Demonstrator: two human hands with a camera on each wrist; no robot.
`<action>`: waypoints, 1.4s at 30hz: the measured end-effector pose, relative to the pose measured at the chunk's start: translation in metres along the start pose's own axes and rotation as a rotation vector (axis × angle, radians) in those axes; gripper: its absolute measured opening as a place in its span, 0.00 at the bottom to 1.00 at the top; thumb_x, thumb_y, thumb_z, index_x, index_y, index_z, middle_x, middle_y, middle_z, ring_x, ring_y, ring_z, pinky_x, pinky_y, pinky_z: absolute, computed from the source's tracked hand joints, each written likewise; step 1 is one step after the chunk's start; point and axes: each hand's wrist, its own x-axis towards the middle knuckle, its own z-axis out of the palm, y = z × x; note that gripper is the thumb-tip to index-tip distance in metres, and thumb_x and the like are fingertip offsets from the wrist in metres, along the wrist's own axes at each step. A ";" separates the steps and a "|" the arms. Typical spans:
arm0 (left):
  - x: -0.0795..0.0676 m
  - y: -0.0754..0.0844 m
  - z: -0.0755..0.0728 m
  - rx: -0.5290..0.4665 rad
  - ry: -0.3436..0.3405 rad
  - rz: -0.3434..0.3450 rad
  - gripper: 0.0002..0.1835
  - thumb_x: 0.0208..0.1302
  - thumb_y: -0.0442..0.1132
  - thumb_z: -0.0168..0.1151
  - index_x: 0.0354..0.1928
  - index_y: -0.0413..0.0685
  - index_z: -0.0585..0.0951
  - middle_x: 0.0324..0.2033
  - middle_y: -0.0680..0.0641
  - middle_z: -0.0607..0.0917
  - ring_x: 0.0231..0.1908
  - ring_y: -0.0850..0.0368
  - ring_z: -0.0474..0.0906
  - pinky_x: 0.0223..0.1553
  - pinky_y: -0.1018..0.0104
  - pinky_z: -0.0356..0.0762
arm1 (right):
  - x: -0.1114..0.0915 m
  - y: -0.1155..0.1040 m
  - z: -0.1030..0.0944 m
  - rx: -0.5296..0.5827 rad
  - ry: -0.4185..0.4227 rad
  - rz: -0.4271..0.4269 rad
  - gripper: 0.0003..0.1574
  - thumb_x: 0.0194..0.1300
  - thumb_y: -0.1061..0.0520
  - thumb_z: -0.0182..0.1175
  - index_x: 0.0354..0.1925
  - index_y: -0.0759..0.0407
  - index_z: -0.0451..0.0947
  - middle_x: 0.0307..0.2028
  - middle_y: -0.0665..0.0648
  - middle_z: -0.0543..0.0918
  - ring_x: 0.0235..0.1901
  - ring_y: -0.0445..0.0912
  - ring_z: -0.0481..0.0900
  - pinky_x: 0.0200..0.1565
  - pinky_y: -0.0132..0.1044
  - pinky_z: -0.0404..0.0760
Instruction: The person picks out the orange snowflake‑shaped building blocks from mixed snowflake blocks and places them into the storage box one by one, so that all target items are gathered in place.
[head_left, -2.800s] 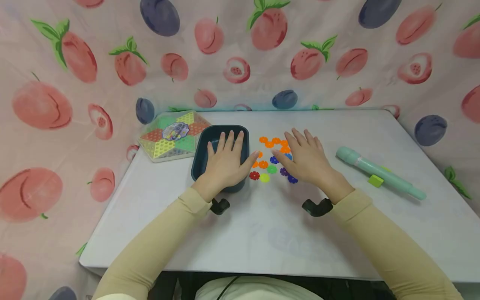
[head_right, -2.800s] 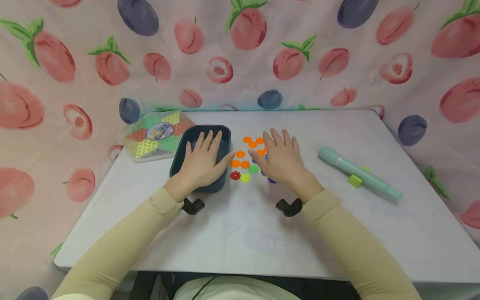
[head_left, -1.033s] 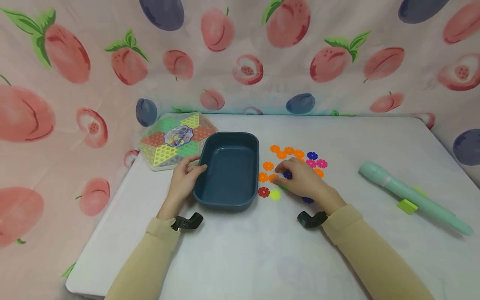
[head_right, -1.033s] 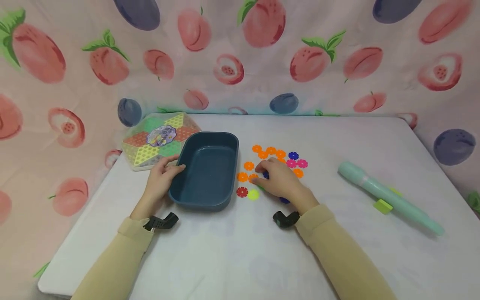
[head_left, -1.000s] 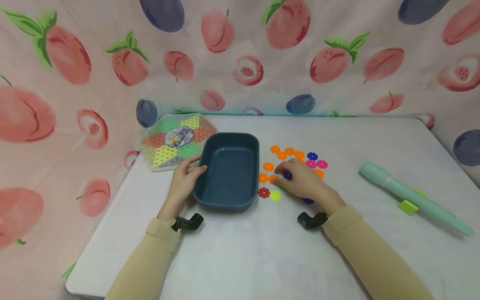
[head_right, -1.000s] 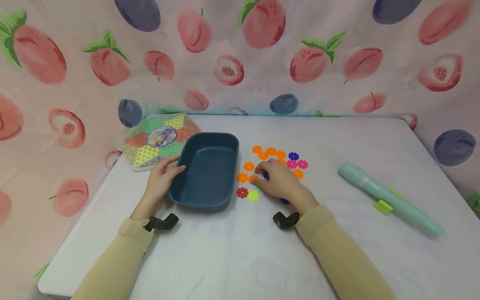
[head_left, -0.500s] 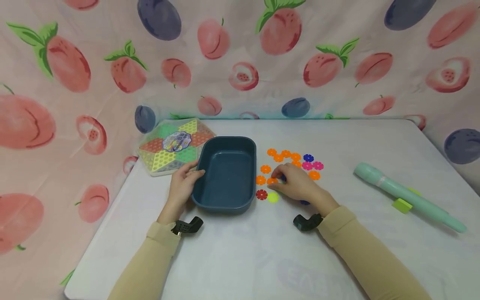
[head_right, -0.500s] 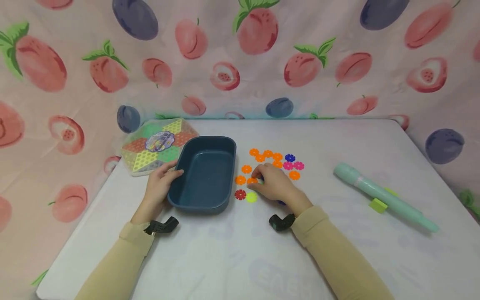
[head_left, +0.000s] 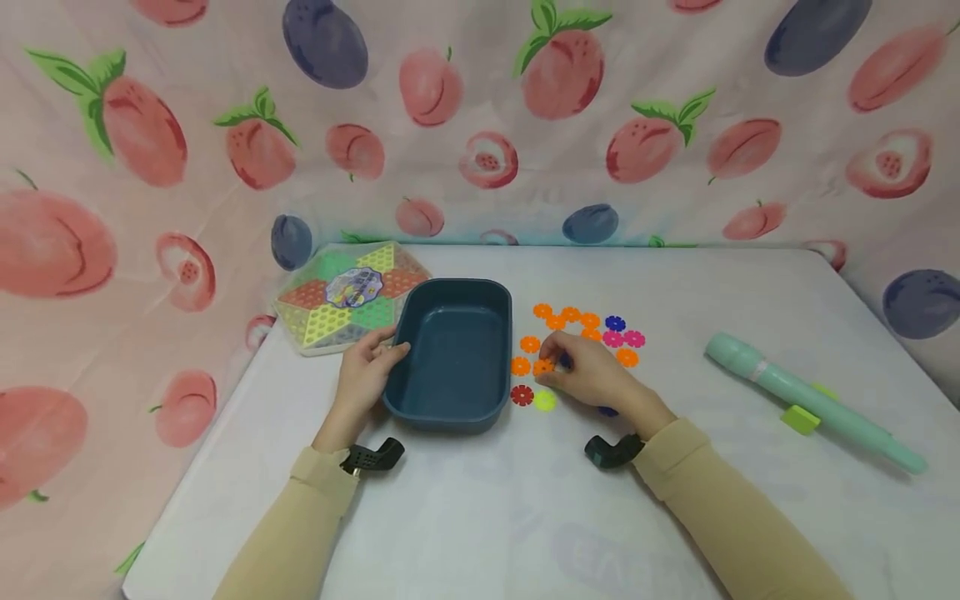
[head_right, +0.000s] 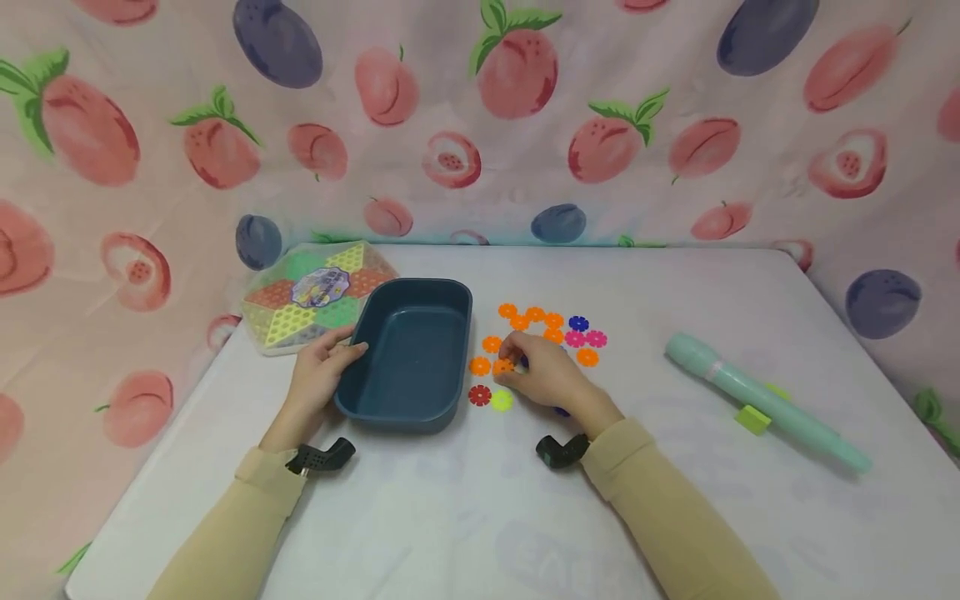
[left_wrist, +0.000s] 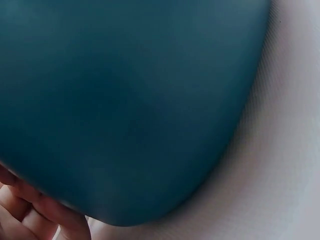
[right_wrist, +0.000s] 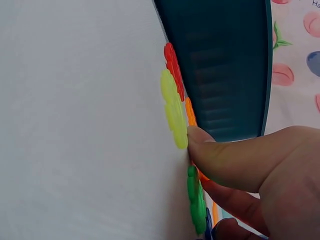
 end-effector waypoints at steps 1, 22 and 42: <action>0.000 0.000 0.000 0.003 -0.004 -0.002 0.25 0.71 0.38 0.64 0.68 0.42 0.77 0.17 0.52 0.72 0.18 0.62 0.68 0.24 0.70 0.66 | 0.000 0.000 0.001 0.007 0.002 0.005 0.16 0.63 0.49 0.74 0.46 0.46 0.78 0.38 0.49 0.80 0.40 0.49 0.76 0.45 0.44 0.77; 0.000 -0.003 -0.003 0.016 0.001 0.052 0.25 0.69 0.36 0.64 0.67 0.41 0.77 0.16 0.50 0.72 0.16 0.61 0.66 0.20 0.70 0.62 | 0.039 -0.048 -0.022 0.234 0.184 -0.065 0.10 0.71 0.51 0.66 0.47 0.51 0.81 0.39 0.52 0.85 0.33 0.50 0.79 0.36 0.43 0.79; 0.000 -0.004 0.000 0.089 0.007 0.125 0.25 0.67 0.33 0.63 0.67 0.40 0.78 0.14 0.53 0.73 0.15 0.63 0.65 0.22 0.69 0.63 | 0.108 -0.114 -0.023 0.234 -0.091 0.006 0.12 0.69 0.52 0.68 0.46 0.57 0.83 0.38 0.56 0.88 0.38 0.54 0.85 0.43 0.46 0.82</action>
